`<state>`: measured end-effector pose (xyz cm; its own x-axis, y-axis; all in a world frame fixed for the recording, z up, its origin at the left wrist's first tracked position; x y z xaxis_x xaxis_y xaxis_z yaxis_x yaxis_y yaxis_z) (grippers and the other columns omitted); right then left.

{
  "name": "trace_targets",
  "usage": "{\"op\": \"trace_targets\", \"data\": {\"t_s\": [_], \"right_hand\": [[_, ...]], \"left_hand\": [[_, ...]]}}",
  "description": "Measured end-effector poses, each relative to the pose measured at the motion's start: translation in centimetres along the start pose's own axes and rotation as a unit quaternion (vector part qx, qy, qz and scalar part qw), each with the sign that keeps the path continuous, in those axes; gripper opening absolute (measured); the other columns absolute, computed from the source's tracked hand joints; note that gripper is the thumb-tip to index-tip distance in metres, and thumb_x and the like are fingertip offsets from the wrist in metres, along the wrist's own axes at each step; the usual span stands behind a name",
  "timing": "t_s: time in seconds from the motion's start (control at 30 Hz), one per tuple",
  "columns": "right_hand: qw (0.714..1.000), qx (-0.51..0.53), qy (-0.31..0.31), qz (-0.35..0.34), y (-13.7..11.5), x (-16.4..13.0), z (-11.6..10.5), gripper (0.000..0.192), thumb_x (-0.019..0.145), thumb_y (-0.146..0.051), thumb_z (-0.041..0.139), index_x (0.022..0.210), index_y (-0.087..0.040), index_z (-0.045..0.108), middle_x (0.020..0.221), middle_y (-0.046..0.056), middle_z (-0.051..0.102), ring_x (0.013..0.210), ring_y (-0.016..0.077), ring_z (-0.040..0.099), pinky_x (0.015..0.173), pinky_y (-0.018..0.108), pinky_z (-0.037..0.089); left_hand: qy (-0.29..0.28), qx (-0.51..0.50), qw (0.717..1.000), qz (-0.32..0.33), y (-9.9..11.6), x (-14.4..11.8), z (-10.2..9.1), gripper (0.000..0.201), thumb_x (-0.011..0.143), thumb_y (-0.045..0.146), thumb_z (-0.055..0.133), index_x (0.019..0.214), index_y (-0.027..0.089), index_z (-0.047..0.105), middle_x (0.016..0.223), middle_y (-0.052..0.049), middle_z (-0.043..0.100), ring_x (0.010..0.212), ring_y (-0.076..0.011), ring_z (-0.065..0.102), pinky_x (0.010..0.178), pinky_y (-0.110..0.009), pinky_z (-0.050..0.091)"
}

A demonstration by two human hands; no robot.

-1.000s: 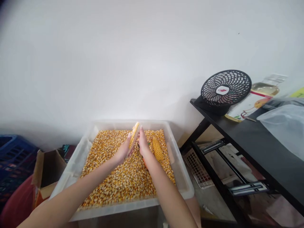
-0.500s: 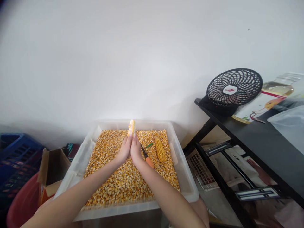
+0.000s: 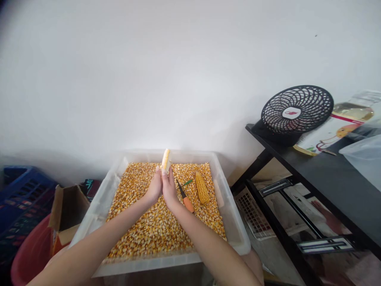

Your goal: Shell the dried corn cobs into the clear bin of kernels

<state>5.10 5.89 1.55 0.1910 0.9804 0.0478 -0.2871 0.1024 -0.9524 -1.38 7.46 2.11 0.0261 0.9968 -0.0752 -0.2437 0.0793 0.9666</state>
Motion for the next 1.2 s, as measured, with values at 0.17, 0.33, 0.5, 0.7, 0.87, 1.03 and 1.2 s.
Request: {"op": "trace_targets", "data": {"t_s": [0.17,0.33,0.5,0.7,0.87,1.03,1.2], "right_hand": [[0.999,-0.010,0.032,0.006,0.4,0.2,-0.7,0.043,0.078,-0.048,0.045,0.109,-0.020,0.057,0.123,0.005,0.052,0.118,0.0167,0.043,0.100,0.033,0.031],[0.998,0.019,0.055,0.012,0.0,1.0,-1.9,0.039,0.080,-0.048,0.040,0.098,-0.019,0.059,0.101,0.004,0.063,0.095,0.0167,0.057,0.085,0.030,0.043],[0.995,0.047,0.054,0.070,-1.0,1.5,-2.2,0.048,0.079,-0.057,0.035,0.089,-0.016,0.060,0.071,0.003,0.064,0.064,0.0159,0.059,0.058,0.026,0.047],[1.000,0.004,-0.015,-0.003,-2.5,0.5,-0.3,0.046,0.080,-0.050,0.043,0.117,-0.025,0.051,0.103,0.000,0.063,0.101,0.0176,0.055,0.082,0.030,0.046],[0.999,-0.016,-0.045,0.010,-1.3,0.3,0.3,0.064,0.078,-0.048,0.048,0.135,-0.029,0.027,0.136,-0.002,0.036,0.124,0.0172,0.036,0.102,0.034,0.031],[0.996,-0.080,-0.047,-0.017,-0.4,0.7,-0.4,0.066,0.079,-0.054,0.043,0.136,-0.025,0.027,0.141,-0.003,0.023,0.131,0.0164,0.022,0.109,0.033,0.017],[0.992,-0.105,-0.057,-0.040,-0.1,0.9,-0.7,0.063,0.081,-0.056,0.037,0.135,-0.024,0.030,0.141,-0.002,0.024,0.131,0.0154,0.020,0.109,0.033,0.016]], "left_hand": [[-0.013,-0.007,1.000,-0.015,-0.1,-0.1,0.0,0.046,0.083,0.052,0.035,0.103,0.016,0.056,0.103,-0.008,0.062,0.105,-0.0197,0.052,0.094,-0.031,0.037],[-0.089,-0.002,0.996,-0.019,0.4,-1.0,1.5,0.038,0.076,0.044,0.055,0.104,0.018,0.051,0.100,-0.006,0.061,0.098,-0.0167,0.054,0.088,-0.027,0.040],[-0.154,-0.014,0.986,-0.065,0.7,-1.9,3.0,0.045,0.074,0.050,0.054,0.103,0.017,0.049,0.060,0.003,0.053,0.054,-0.0108,0.052,0.051,-0.021,0.041],[-0.039,0.006,0.999,-0.034,0.8,-1.5,1.3,0.042,0.079,0.054,0.043,0.094,0.016,0.051,0.047,0.006,0.039,0.039,-0.0081,0.036,0.039,-0.020,0.028],[-0.003,-0.039,0.999,-0.016,0.8,-1.3,0.5,0.044,0.079,0.054,0.042,0.095,0.016,0.056,0.058,0.001,0.052,0.046,-0.0096,0.044,0.042,-0.020,0.031],[0.006,-0.114,0.991,-0.076,-0.6,-1.2,0.2,0.046,0.074,0.060,0.046,0.082,0.016,0.055,0.041,0.007,0.036,0.033,-0.0058,0.029,0.036,-0.018,0.021],[0.016,-0.128,0.984,-0.120,-1.3,-0.9,0.0,0.046,0.075,0.062,0.042,0.073,0.017,0.051,0.037,0.009,0.031,0.030,-0.0057,0.025,0.033,-0.018,0.019]]}}
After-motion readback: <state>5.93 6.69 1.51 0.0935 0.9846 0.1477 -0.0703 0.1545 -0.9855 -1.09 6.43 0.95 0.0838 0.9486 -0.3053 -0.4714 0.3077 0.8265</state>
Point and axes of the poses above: each hand's wrist, its own x-axis towards the middle knuckle, its own z-axis out of the palm, y = z × x, the point moved 8 cm from there along x, towards the middle knuckle
